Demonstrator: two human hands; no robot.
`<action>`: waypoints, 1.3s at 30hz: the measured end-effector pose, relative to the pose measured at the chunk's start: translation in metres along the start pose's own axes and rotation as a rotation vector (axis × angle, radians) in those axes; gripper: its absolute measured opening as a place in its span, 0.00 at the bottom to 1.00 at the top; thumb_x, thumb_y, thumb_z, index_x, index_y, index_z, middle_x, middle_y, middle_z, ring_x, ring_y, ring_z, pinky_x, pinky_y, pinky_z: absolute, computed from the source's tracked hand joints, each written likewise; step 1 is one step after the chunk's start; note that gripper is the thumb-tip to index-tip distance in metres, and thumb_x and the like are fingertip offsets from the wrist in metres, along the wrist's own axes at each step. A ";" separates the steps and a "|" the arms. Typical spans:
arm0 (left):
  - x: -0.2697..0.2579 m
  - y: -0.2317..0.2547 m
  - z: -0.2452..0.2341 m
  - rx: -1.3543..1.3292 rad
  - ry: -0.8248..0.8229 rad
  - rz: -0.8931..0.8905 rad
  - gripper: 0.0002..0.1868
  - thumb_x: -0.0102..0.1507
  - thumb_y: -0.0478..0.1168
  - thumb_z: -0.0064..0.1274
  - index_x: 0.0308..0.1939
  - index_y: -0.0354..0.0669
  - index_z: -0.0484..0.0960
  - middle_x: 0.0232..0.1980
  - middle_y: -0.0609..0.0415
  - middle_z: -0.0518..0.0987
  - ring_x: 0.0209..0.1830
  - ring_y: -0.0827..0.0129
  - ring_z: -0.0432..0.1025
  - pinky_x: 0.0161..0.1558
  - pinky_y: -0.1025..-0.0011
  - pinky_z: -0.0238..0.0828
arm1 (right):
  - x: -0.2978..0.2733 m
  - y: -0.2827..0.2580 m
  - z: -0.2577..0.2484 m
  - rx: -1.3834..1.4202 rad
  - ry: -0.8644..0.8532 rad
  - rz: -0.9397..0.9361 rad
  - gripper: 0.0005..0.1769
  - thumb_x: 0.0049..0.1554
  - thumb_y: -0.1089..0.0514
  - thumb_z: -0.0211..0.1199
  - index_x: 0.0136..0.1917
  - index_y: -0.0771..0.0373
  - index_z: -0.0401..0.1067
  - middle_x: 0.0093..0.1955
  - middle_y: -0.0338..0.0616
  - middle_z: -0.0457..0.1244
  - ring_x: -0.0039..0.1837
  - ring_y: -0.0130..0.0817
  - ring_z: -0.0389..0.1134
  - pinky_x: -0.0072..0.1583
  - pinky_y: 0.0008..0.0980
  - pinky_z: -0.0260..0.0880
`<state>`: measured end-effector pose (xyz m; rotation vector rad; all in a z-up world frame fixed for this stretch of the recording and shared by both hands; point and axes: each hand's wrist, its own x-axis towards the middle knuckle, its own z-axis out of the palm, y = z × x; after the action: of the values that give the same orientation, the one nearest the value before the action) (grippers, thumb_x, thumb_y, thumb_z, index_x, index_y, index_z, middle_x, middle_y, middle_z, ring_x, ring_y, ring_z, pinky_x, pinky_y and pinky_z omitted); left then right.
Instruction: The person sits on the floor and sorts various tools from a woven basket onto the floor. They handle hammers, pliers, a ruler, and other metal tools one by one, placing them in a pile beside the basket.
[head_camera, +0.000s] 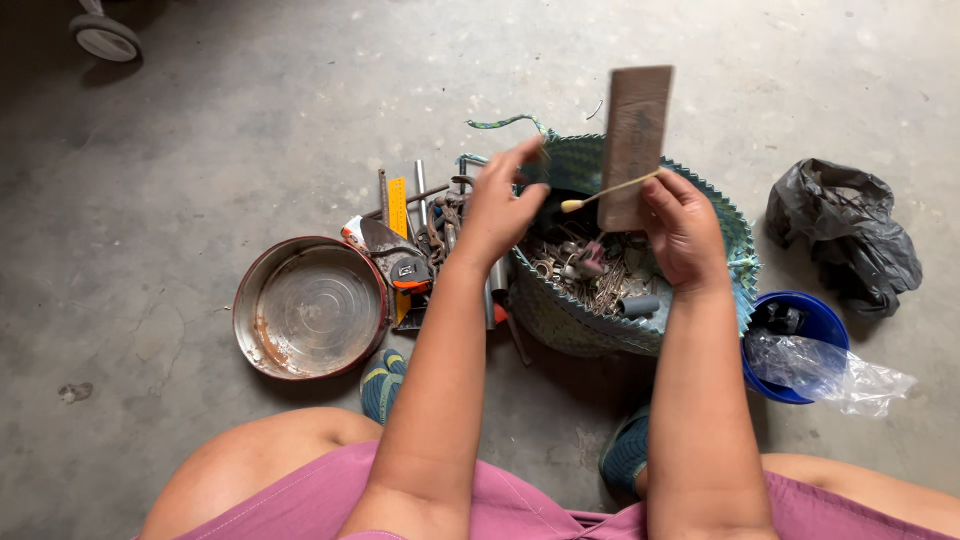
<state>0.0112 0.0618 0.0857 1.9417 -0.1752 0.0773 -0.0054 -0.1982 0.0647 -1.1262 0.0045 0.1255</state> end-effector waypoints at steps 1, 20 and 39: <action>0.000 0.007 -0.001 -0.218 -0.111 -0.048 0.28 0.64 0.44 0.55 0.68 0.45 0.74 0.63 0.46 0.78 0.64 0.58 0.71 0.65 0.63 0.66 | -0.001 -0.003 0.014 -0.024 -0.003 -0.006 0.19 0.63 0.56 0.65 0.65 0.67 0.73 0.59 0.40 0.69 0.61 0.28 0.69 0.65 0.31 0.69; -0.036 -0.181 -0.037 0.321 0.157 -0.719 0.30 0.65 0.63 0.51 0.48 0.37 0.82 0.48 0.39 0.82 0.49 0.45 0.77 0.51 0.52 0.72 | 0.006 0.006 0.091 -0.542 -0.027 0.147 0.20 0.65 0.51 0.60 0.67 0.60 0.72 0.52 0.36 0.70 0.48 0.20 0.66 0.50 0.22 0.66; -0.045 -0.168 0.009 0.451 0.184 -0.878 0.35 0.62 0.54 0.48 0.74 0.58 0.65 0.74 0.52 0.62 0.74 0.54 0.50 0.70 0.47 0.45 | 0.022 0.125 -0.067 -0.921 0.318 0.343 0.19 0.57 0.53 0.68 0.60 0.59 0.76 0.54 0.41 0.71 0.51 0.31 0.70 0.52 0.33 0.69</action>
<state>-0.0069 0.1180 -0.0783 2.2763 0.8823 -0.3091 0.0077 -0.2032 -0.0775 -2.0515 0.4650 0.2676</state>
